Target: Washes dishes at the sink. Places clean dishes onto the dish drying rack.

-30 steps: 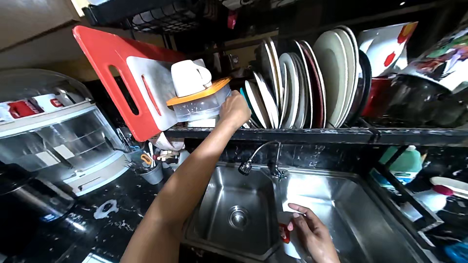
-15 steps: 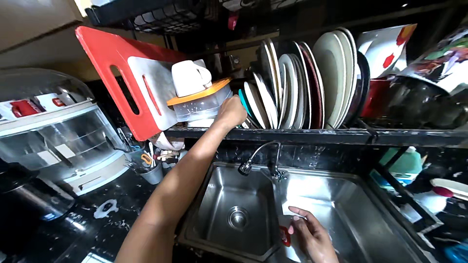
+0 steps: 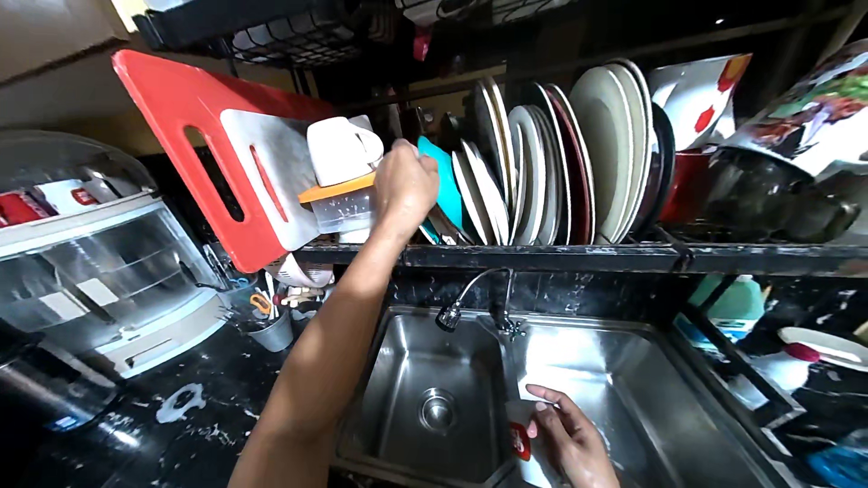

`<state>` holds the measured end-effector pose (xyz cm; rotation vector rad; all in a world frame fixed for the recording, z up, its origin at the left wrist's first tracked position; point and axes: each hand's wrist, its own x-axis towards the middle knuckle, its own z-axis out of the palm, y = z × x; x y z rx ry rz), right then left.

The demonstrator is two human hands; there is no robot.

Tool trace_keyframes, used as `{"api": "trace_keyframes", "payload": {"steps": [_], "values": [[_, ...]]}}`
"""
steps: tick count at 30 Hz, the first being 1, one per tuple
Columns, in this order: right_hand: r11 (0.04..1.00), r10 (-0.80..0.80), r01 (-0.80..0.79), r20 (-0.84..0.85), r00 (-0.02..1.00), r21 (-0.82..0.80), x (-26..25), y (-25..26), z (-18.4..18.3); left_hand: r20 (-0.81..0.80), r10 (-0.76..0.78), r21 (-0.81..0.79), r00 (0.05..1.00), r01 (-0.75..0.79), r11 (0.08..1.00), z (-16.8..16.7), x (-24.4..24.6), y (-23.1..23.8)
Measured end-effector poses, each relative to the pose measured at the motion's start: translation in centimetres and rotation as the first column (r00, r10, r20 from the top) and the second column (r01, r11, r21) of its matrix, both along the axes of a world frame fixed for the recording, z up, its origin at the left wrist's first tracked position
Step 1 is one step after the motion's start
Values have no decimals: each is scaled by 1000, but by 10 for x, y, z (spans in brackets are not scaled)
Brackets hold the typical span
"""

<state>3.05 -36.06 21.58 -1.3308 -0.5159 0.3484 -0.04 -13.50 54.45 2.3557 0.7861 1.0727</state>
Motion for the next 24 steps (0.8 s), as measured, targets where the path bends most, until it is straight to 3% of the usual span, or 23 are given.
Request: {"api": "trace_keyframes", "payload": {"steps": [6, 10, 13, 19, 24], "values": [[999, -23, 24, 38, 999, -26, 4, 0, -2, 155, 159, 309, 975, -200, 930, 6, -42, -11], [1000, -10, 10, 40, 999, -15, 2, 3, 2, 102, 195, 340, 976, -218, 915, -8, -44, -4], [1000, 6, -6, 38, 999, -21, -1, 3, 4, 114, 167, 262, 979, -191, 946, -15, -43, 3], [999, 32, -31, 11, 999, -18, -4, 5, 3, 164, 46, -140, 985, -23, 990, -30, -40, 9], [999, 28, -27, 16, 999, -22, -5, 7, 4, 102, 45, -143, 994, -30, 989, -26, -32, 8]]}}
